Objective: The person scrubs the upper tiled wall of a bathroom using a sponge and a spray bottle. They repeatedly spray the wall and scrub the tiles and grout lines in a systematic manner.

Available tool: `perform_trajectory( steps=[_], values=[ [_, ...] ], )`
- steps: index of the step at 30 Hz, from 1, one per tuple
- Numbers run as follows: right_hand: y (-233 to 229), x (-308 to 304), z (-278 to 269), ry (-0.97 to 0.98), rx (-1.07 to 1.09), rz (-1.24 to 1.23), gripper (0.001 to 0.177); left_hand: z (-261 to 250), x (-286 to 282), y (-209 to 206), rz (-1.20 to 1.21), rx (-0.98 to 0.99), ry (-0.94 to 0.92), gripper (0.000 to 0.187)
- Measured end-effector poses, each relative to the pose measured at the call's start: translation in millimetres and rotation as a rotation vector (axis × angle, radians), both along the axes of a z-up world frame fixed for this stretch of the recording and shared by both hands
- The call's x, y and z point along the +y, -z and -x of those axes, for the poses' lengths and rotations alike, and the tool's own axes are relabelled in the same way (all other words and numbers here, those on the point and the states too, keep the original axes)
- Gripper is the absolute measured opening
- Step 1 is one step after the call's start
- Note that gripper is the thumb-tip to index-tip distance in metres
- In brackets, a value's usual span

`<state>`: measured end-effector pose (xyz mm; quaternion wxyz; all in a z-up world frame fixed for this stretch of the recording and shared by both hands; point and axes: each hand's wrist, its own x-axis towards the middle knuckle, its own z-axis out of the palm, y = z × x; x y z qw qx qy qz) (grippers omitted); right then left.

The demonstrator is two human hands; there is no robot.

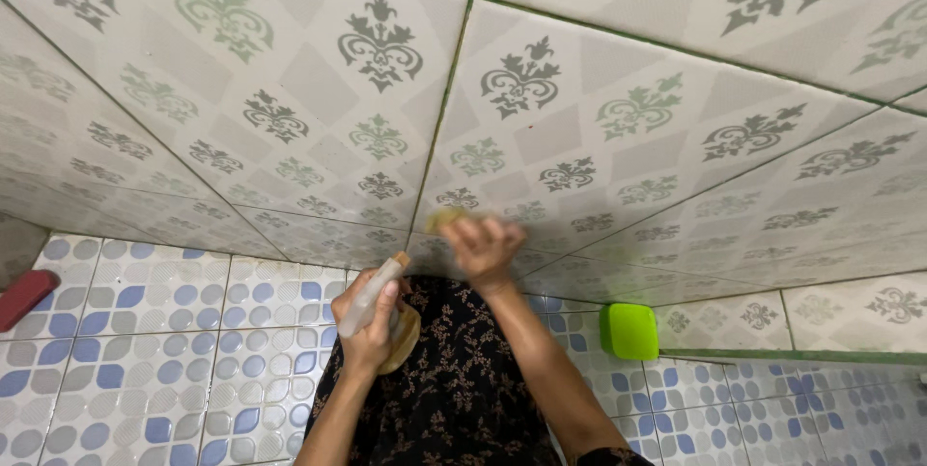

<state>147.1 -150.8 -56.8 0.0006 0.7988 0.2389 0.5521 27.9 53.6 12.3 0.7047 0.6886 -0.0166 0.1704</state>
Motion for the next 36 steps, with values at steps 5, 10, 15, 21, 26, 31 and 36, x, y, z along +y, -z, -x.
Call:
perform_trajectory(
  steps=[5, 10, 15, 21, 26, 31, 36],
  values=[
    [-141, -21, -24, -0.001, -0.249, -0.51, 0.024, 4, 3, 0, 0.056, -0.032, 0.006, 0.024],
    [-68, 14, -41, 0.053, -0.272, -0.265, 0.015, 3, 3, -5, 0.09, -0.109, -0.019, 0.027],
    [61, 22, 4, -0.073, 0.15, 0.107, 0.019, 6, 9, 1, 0.026, 0.131, -0.102, 0.032],
    [-43, 40, -3, -0.135, -0.022, 0.034, 0.029, 13, 23, 2, -0.051, -0.044, -0.15, 0.03],
    [-209, 50, -27, -0.002, -0.326, -0.316, 0.022, 10, 27, -9, -0.04, -0.039, -0.156, 0.03],
    [-187, 76, -51, -0.016, -0.421, -0.386, 0.02, 2, 38, -28, -0.037, -0.095, -0.146, 0.031],
    [-24, 99, -26, -0.149, -0.089, -0.017, 0.019, -3, 48, -28, -0.05, -0.142, -0.179, 0.032]
  ],
)
